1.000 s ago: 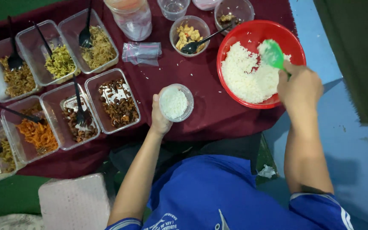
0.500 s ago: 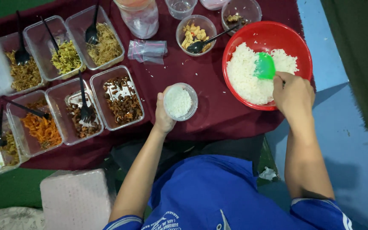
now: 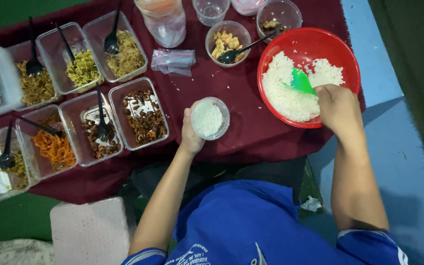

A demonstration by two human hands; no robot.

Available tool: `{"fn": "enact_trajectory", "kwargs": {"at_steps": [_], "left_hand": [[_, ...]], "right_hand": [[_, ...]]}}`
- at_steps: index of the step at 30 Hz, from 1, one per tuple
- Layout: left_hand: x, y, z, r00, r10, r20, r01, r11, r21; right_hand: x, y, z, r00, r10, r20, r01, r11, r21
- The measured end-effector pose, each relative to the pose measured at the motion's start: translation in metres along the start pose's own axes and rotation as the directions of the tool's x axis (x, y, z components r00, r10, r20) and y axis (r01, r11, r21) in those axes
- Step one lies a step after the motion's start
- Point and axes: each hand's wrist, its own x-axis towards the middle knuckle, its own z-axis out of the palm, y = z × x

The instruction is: Scooping rice and various toppings into a small plastic container using a spoon

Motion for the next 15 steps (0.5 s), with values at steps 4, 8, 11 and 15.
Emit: {"fn": "enact_trajectory", "kwargs": {"at_steps": [4, 8, 11, 15], "left_hand": [[-0.005, -0.007, -0.011, 0.986, -0.163, 0.029, 0.166, 0.975, -0.145], [-0.005, -0.009, -0.010, 0.981, -0.191, 0.029, 0.192, 0.955, -0.225], [-0.005, -0.002, -0.007, 0.981, -0.188, 0.037, 0.192, 0.960, -0.202], [-0.004, -0.001, -0.006, 0.987, -0.152, 0.042, 0.157, 0.976, -0.148]], "right_hand": [[-0.013, -0.016, -0.017, 0.999, 0.004, 0.042, -0.011, 0.988, 0.155], [-0.008, 0.009, -0.003, 1.000, 0.005, -0.008, -0.002, 0.913, 0.408], [-0.023, -0.018, -0.019, 0.990, 0.116, 0.085, -0.144, 0.772, 0.620], [-0.028, -0.025, -0.022, 0.980, 0.177, 0.090, -0.192, 0.735, 0.651]]}}
